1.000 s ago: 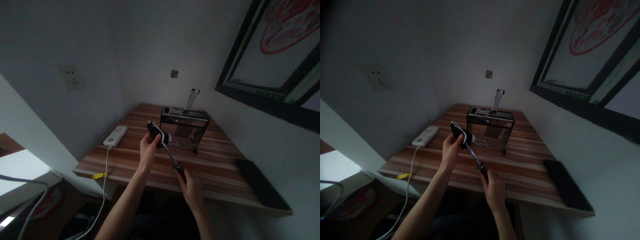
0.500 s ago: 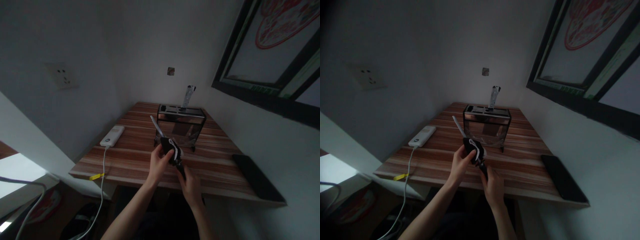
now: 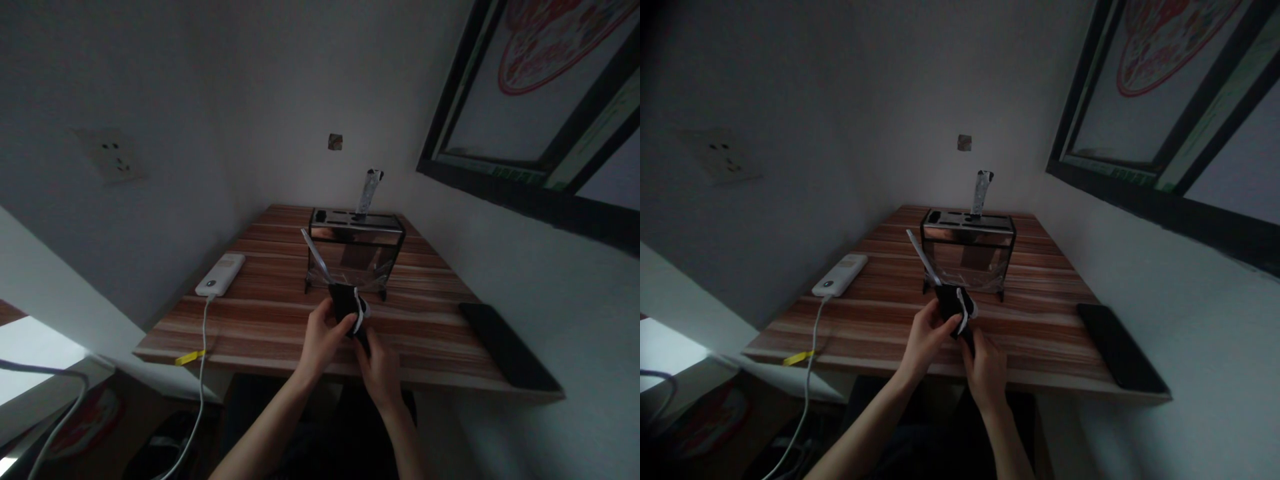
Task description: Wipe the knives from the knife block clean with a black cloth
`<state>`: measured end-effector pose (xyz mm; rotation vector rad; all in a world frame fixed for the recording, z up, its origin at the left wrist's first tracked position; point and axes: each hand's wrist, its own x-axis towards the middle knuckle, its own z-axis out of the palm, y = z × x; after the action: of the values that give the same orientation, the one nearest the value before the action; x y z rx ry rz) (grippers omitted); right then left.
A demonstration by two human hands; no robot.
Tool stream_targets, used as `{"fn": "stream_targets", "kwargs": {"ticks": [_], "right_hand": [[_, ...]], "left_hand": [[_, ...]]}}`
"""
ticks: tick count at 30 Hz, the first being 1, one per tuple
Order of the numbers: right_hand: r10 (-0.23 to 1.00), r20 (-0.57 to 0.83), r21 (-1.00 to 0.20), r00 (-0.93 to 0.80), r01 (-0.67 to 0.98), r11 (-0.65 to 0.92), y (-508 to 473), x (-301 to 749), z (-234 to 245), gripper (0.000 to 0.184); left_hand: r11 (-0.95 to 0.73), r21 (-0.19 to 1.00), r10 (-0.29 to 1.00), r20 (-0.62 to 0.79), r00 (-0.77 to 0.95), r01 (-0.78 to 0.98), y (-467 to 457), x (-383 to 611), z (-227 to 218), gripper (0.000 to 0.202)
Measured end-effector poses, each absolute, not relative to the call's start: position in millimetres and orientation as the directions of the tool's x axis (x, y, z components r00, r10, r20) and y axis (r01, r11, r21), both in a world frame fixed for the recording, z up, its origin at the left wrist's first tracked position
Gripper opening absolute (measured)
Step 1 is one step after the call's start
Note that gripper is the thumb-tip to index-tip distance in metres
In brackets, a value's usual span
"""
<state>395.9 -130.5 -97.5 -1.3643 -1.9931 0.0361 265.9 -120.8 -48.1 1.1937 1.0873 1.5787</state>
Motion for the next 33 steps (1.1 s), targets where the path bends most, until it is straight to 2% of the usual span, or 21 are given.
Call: {"fn": "stream_targets", "kwargs": {"ticks": [5,18,33], "right_hand": [[0.824,0.532,-0.396,-0.194,0.803,0.445,-131.2,395.7,-96.4,0.028],[0.792,0.581,-0.401,-0.188,0.781,0.479,-131.1,395.7,-96.7,0.034],[0.781,0.599,-0.394,-0.176,0.784,0.48,-131.9,395.5,-95.6,0.04]], "left_hand": [[-0.23,0.962,0.965,0.206,-0.16,-0.15,-118.5,264.5,-47.8,0.029],[-0.174,0.958,0.974,0.132,-0.185,-0.229,-114.7,257.5,-37.9,0.025],[-0.339,0.903,0.925,0.268,-0.27,-0.263,-93.3,228.5,-8.4,0.024]]}}
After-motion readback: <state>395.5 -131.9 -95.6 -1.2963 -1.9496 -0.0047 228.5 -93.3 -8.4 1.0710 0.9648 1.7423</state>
